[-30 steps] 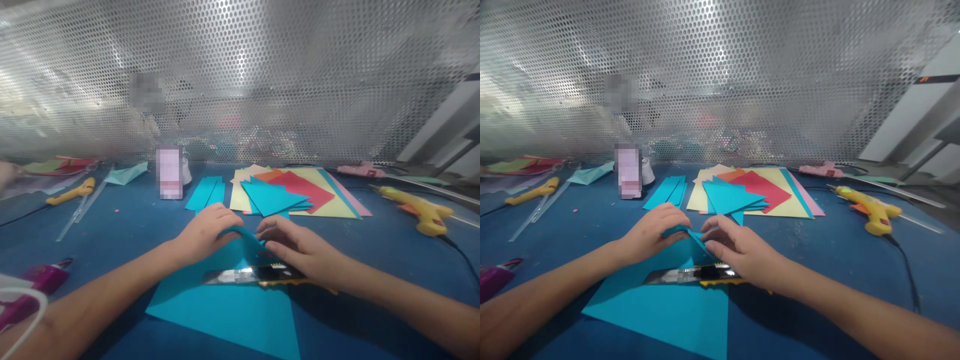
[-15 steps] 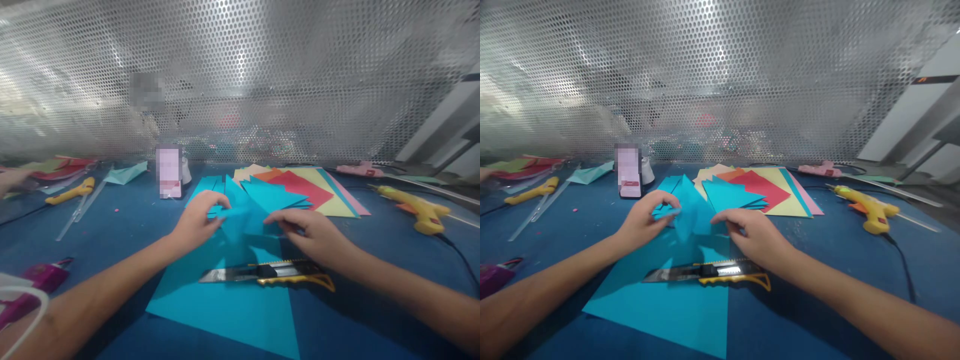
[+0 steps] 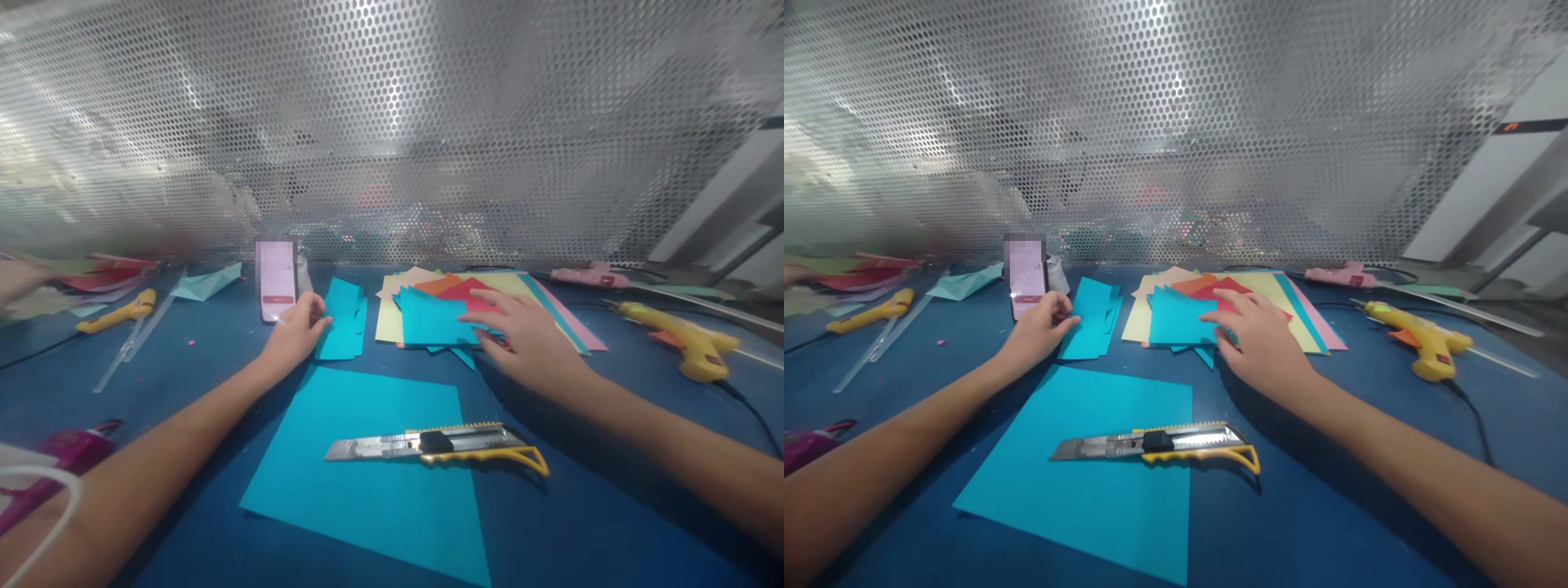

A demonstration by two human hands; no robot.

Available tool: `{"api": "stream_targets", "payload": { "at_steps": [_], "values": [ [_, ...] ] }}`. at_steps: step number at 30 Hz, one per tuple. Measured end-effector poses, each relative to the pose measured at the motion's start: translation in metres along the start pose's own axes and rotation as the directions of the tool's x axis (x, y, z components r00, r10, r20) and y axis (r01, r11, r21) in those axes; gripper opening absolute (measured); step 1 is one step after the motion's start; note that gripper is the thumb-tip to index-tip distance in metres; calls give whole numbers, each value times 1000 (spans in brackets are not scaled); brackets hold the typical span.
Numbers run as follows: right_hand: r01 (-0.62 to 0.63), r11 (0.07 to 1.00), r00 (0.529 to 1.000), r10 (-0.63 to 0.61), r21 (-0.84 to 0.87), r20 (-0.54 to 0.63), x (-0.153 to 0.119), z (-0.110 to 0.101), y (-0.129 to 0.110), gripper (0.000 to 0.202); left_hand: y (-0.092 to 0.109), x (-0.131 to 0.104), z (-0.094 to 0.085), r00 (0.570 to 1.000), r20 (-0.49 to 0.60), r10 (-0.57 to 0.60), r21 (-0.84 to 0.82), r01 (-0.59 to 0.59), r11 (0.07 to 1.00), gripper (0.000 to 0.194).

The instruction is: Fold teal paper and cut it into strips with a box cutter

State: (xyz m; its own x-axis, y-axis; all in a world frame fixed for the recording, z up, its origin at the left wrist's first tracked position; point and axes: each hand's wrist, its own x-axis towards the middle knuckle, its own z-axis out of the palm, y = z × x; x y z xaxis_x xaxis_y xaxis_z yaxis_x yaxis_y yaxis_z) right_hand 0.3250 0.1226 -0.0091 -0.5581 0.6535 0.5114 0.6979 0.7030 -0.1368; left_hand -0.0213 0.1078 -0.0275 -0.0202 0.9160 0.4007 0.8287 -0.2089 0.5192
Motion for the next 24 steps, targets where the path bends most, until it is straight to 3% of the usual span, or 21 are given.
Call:
{"api": "stream_targets", "payload": {
  "at_steps": [1,3,4,6,9,12,18,22,24],
  "values": [
    [26,999,999,-27,46,26,0,-4,-8,25,-1,1,0,1000,9,14,22,-14,1000,15],
    [54,969,965,-112,239,237,-1,-14,-26,22,-1,1,-1,998,13,57,61,-57,996,13],
    [32,952,930,-140,304,340,-2,-18,-36,21,0,1,-1,996,10,85,78,-86,993,12],
    [-2,928,832,-205,372,516,-4,-25,-53,36,7,-2,-1,989,6,146,102,-146,984,11],
    [-28,914,752,-248,405,611,-8,-28,-67,35,24,-9,3,967,75,243,96,-249,964,10],
    [-18,919,754,-246,393,609,-9,-29,-67,16,37,-17,8,920,203,336,33,-349,937,11],
    [-41,989,840,-43,142,541,-8,-30,-43,17,33,-19,10,939,217,266,96,-292,952,13],
    [-6,997,862,46,-81,505,-7,-25,-23,10,38,-21,8,917,279,286,100,-324,941,8],
    [28,984,869,63,-175,491,-6,-21,-18,8,47,-25,6,888,349,298,82,-346,935,17]
  ]
}}
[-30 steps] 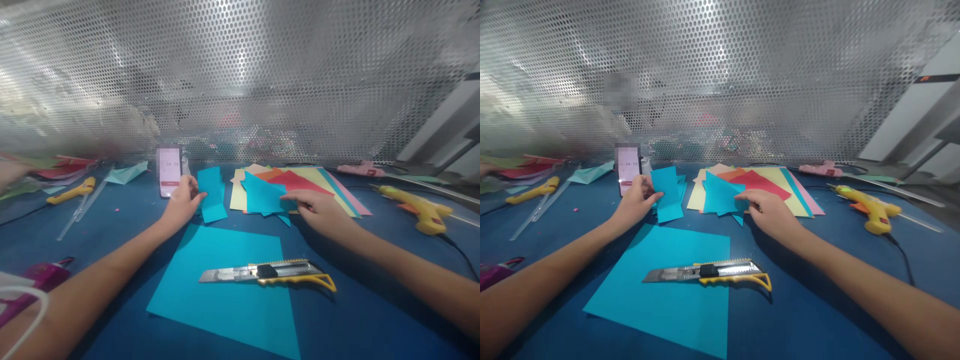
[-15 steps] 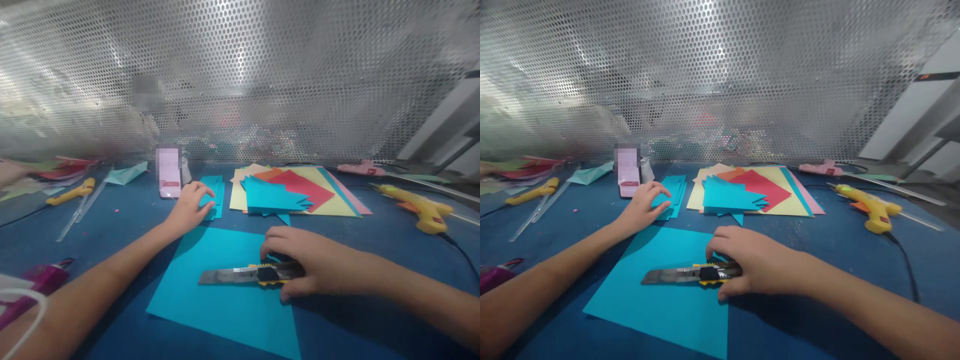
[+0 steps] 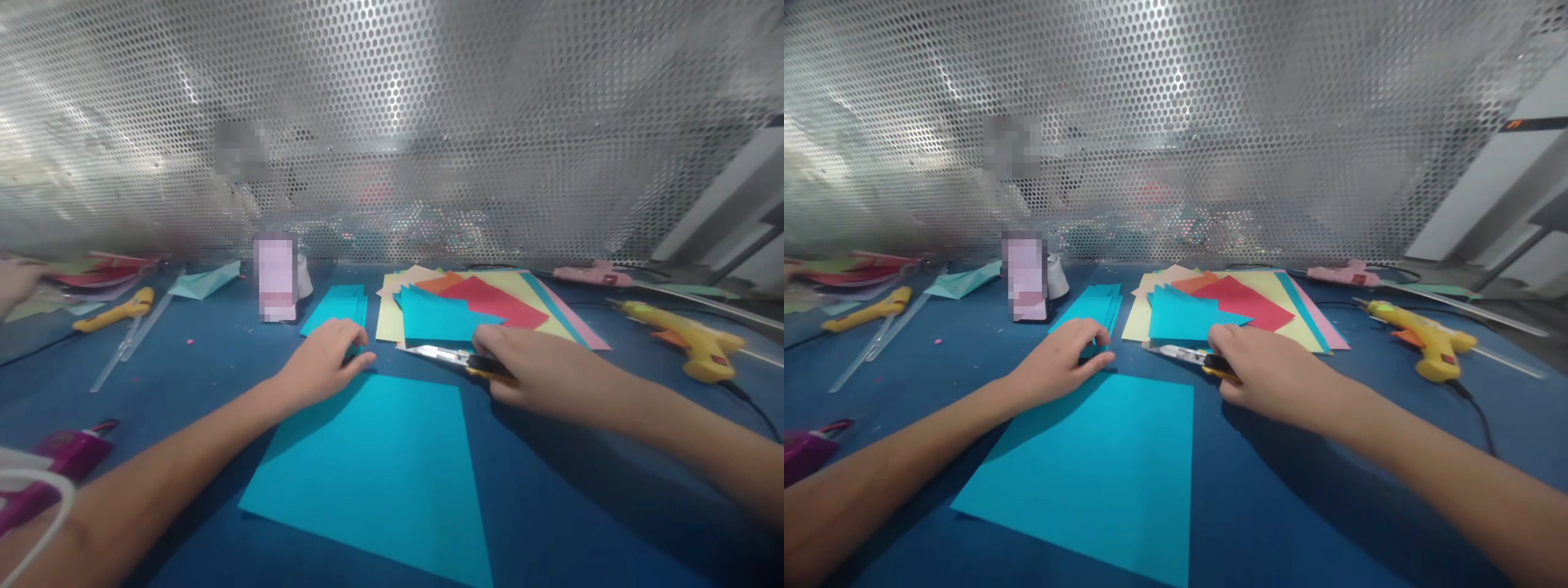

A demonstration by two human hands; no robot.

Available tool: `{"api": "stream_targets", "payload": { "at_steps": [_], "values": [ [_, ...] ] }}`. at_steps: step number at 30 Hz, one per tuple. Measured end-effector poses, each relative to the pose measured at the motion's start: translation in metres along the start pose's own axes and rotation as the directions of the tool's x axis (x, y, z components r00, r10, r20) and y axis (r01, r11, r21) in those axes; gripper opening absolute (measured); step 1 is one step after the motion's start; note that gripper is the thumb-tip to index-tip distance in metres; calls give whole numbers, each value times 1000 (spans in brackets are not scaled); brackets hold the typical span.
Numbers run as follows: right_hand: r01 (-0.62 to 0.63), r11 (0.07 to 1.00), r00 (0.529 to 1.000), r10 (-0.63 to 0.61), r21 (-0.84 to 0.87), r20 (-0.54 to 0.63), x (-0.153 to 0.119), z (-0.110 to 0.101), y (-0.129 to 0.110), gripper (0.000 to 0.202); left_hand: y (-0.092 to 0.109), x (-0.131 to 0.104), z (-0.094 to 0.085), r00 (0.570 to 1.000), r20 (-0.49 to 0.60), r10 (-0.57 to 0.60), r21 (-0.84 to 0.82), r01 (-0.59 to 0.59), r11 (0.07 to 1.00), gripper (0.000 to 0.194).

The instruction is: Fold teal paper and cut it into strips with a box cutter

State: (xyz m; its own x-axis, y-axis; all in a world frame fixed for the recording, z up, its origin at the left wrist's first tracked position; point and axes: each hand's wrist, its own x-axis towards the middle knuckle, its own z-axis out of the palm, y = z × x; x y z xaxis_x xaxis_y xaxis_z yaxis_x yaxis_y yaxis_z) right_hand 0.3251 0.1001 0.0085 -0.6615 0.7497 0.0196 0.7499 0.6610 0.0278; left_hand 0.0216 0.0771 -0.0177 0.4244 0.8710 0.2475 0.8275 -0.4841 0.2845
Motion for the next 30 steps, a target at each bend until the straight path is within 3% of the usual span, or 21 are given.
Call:
{"api": "stream_targets", "payload": {
  "at_steps": [3,6,9,13,25,30],
  "values": [
    [40,994,997,-46,-99,-58,4,3,-3,9,12,-3,-5,984,175,38,-64,-27,998,43],
    [135,989,987,-140,-63,-74,4,3,-15,16,17,-6,-7,965,256,53,-129,-20,991,59],
    [152,979,988,-153,134,-7,-1,5,-26,14,18,-8,-7,954,297,38,-184,18,983,56],
    [75,968,996,-84,239,26,-5,8,-32,39,22,-8,-8,937,348,12,-211,66,975,48],
    [-14,968,999,0,251,53,-4,3,-42,38,29,-8,-9,931,365,-24,-289,138,947,53],
    [66,989,998,-64,130,-21,-14,10,-57,30,30,-10,-7,945,326,-28,-257,117,959,50]
  ]
}}
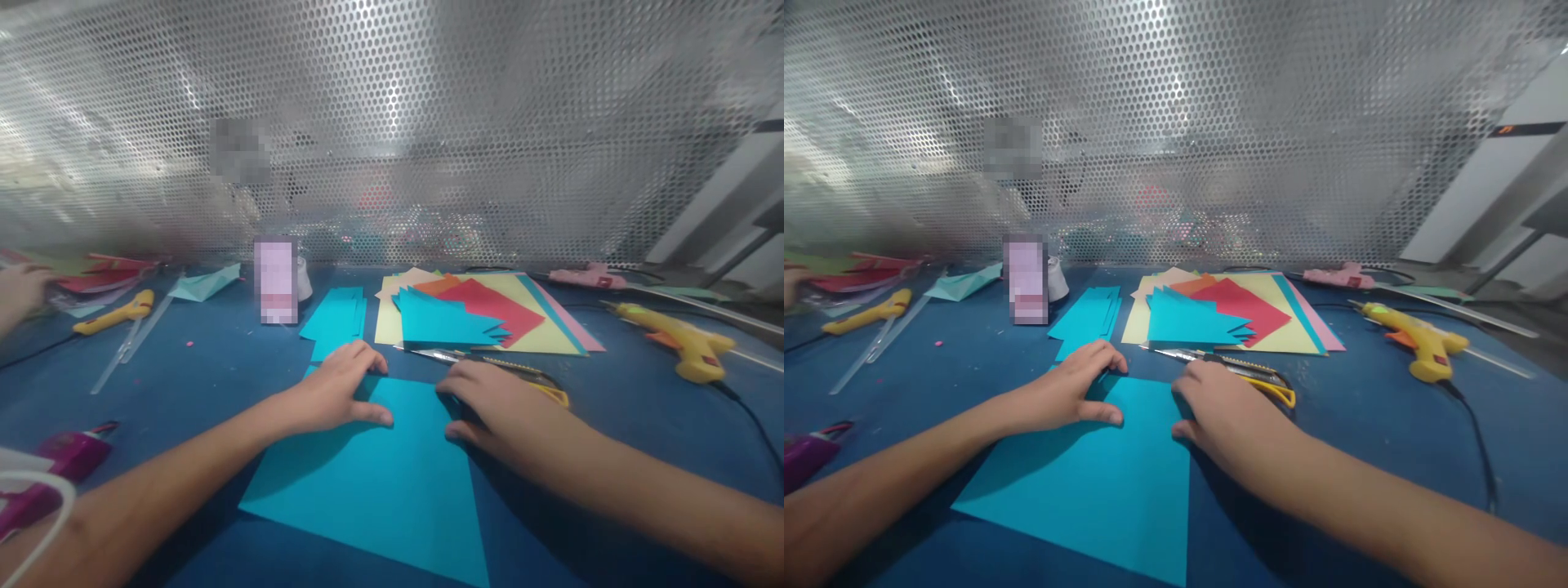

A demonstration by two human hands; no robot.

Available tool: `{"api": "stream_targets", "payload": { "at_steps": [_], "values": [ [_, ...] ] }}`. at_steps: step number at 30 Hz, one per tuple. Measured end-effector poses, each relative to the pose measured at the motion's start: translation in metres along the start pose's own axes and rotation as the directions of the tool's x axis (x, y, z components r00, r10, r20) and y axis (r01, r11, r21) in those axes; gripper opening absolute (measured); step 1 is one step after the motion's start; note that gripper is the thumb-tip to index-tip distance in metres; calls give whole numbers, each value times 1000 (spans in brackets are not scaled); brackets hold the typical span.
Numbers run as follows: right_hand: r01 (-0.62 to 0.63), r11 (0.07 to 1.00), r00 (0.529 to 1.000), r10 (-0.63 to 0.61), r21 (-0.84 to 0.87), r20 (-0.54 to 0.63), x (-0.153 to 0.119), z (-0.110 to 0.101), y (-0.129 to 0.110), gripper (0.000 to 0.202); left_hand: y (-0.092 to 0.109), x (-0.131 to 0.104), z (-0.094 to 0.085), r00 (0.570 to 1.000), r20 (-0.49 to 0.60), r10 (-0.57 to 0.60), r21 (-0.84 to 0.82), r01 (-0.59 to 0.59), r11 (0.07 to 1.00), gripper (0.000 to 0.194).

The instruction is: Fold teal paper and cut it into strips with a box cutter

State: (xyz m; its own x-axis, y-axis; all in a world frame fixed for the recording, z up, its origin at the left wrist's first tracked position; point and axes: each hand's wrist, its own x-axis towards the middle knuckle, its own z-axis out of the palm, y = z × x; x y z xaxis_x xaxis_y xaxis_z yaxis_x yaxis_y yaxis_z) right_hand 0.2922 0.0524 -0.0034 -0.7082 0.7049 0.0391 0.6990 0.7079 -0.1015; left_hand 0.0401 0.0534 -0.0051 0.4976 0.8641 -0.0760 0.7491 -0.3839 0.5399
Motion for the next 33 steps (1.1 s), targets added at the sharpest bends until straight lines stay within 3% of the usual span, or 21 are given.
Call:
{"api": "stream_targets", "payload": {
  "at_steps": [4,9,14,18,22,26,29,33],
  "values": [
    [167,962,978,-190,-216,-89,-14,18,-14,62,-1,-1,5,999,-43,11,67,-8,998,48],
    [187,955,977,-206,-230,-61,-17,22,-22,68,-2,0,9,998,-60,10,95,-4,995,50],
    [227,973,973,-228,-36,-38,-13,14,-24,78,-1,2,10,990,-117,73,163,-53,985,38],
    [216,949,966,-175,229,-189,-13,11,-19,98,-1,4,11,966,-183,181,170,-150,974,18],
    [165,884,934,2,437,-356,-8,11,-8,91,-2,5,10,939,-287,192,122,-163,979,19],
    [21,828,954,151,560,-260,0,11,2,82,-4,5,9,899,-415,142,137,-92,986,17],
    [-26,854,961,164,520,-221,4,14,6,67,-7,6,10,896,-432,100,124,-50,991,17],
    [93,904,933,68,417,-354,5,17,10,61,-8,5,11,847,-499,184,266,-52,963,35]
  ]
}}
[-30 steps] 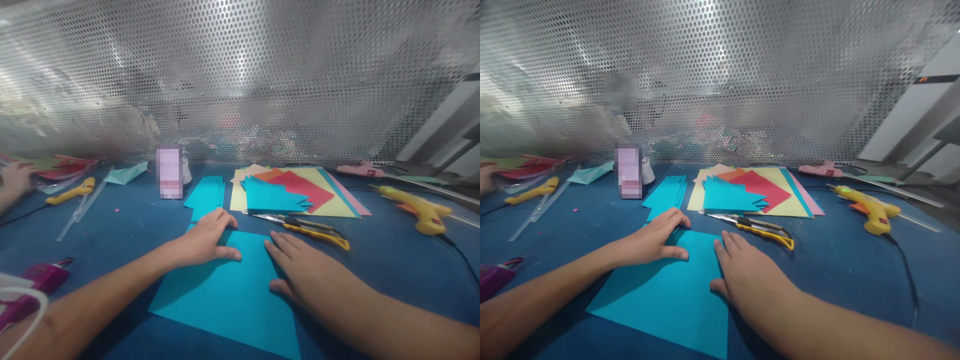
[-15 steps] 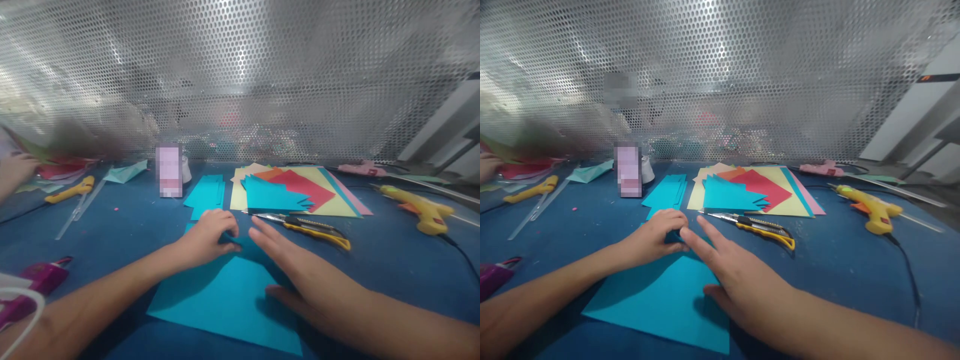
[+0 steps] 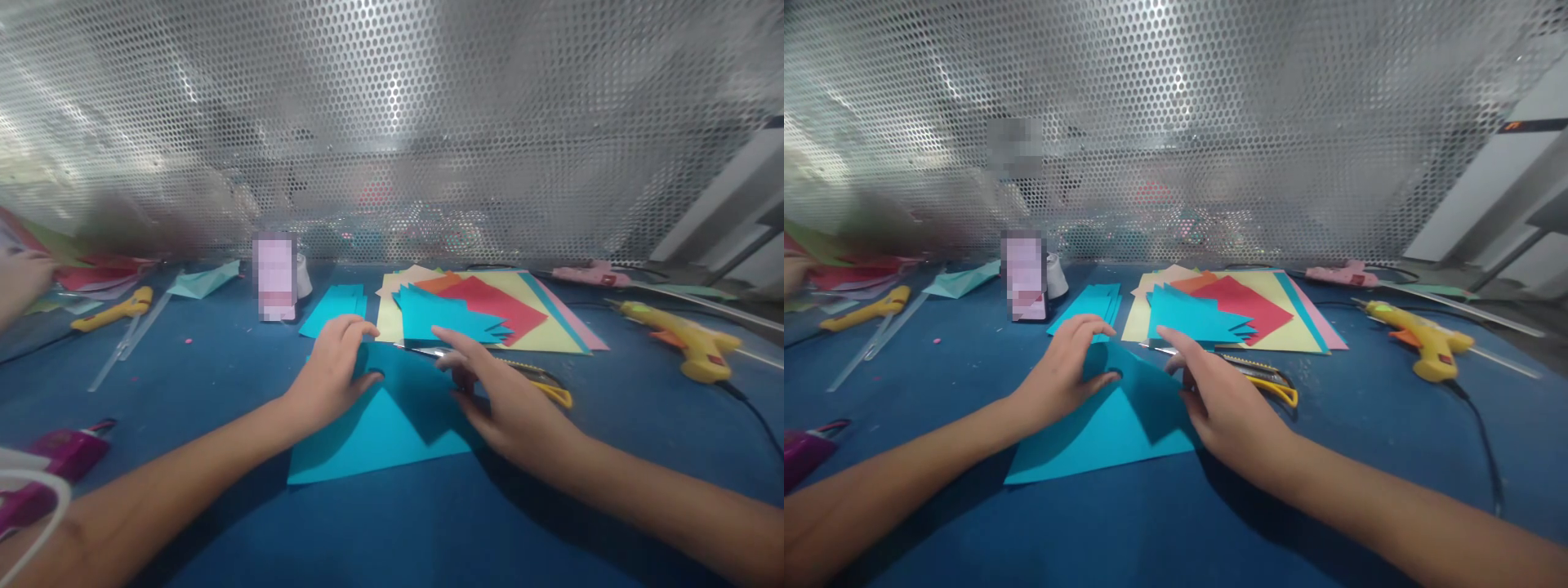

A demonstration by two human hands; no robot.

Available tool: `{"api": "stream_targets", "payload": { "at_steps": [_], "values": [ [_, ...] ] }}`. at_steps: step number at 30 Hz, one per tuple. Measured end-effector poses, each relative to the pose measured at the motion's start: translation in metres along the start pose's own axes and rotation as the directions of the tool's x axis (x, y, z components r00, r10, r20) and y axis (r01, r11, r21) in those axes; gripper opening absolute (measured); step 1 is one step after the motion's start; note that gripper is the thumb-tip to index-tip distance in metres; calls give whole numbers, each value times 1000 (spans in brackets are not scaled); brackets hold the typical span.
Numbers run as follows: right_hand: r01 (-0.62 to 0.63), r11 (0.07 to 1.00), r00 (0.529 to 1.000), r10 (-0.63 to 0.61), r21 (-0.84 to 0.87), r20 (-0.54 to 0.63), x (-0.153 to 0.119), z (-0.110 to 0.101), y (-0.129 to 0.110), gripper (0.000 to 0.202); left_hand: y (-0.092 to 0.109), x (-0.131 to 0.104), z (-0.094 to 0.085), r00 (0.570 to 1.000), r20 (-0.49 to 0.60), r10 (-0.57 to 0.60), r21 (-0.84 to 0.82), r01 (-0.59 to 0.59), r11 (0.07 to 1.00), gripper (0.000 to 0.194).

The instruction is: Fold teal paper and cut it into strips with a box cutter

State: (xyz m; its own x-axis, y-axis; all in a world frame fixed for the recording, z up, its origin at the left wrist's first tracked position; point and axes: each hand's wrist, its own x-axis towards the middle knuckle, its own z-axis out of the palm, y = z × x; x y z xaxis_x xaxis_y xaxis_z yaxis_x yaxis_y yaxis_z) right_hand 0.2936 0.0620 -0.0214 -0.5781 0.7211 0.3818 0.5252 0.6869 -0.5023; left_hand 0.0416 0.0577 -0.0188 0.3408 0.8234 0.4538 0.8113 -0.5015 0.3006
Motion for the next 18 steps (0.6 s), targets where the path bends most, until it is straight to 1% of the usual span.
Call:
{"api": "stream_targets", "payload": {
  "at_steps": [1,2,3,4,5,6,8,9,10,11,12,13,14,16,17,18],
  "values": [
    [38,999,999,-38,-29,-15,0,0,1,60,3,-1,-1,999,1,36,30,-36,999,33],
    [69,996,997,-70,-64,-22,1,1,2,58,8,-3,-2,997,37,66,49,-68,996,25],
    [99,990,995,-101,-104,-20,1,1,2,55,14,-5,-3,987,125,104,38,-110,993,16],
    [126,981,992,-129,-146,-10,2,1,3,52,22,-8,-4,952,268,149,8,-156,988,7],
    [162,969,986,-165,-188,3,3,1,4,50,31,-11,-5,898,413,154,22,-179,984,2],
    [208,952,978,-208,-227,21,3,1,4,48,41,-13,-7,845,517,136,86,-209,974,6],
    [316,906,948,-313,-281,58,4,1,5,43,58,-17,-11,774,628,83,202,-265,943,8],
    [367,882,929,-362,-297,74,4,1,5,41,64,-17,-14,753,657,43,241,-264,934,9],
    [414,857,909,-408,-307,86,4,1,6,39,68,-17,-18,734,678,-43,308,-231,923,13],
    [454,833,889,-449,-315,94,4,2,6,36,69,-16,-22,705,695,-139,376,-191,907,21],
    [484,813,871,-481,-323,97,3,3,6,34,69,-15,-27,693,686,-221,442,-156,884,28],
    [511,794,855,-509,-329,98,2,3,6,33,67,-14,-31,680,685,-261,471,-141,871,33],
    [533,778,840,-533,-333,100,0,5,7,32,64,-13,-36,666,700,-257,462,-148,874,34],
    [570,751,816,-565,-333,123,-2,7,6,33,57,-12,-44,645,745,-172,378,-196,905,31],
    [588,742,805,-574,-322,149,-3,7,5,35,54,-11,-48,653,747,-126,339,-210,917,27],
    [607,734,793,-581,-304,183,-4,8,4,36,52,-11,-51,656,747,-109,308,-195,931,26]
  ]
}}
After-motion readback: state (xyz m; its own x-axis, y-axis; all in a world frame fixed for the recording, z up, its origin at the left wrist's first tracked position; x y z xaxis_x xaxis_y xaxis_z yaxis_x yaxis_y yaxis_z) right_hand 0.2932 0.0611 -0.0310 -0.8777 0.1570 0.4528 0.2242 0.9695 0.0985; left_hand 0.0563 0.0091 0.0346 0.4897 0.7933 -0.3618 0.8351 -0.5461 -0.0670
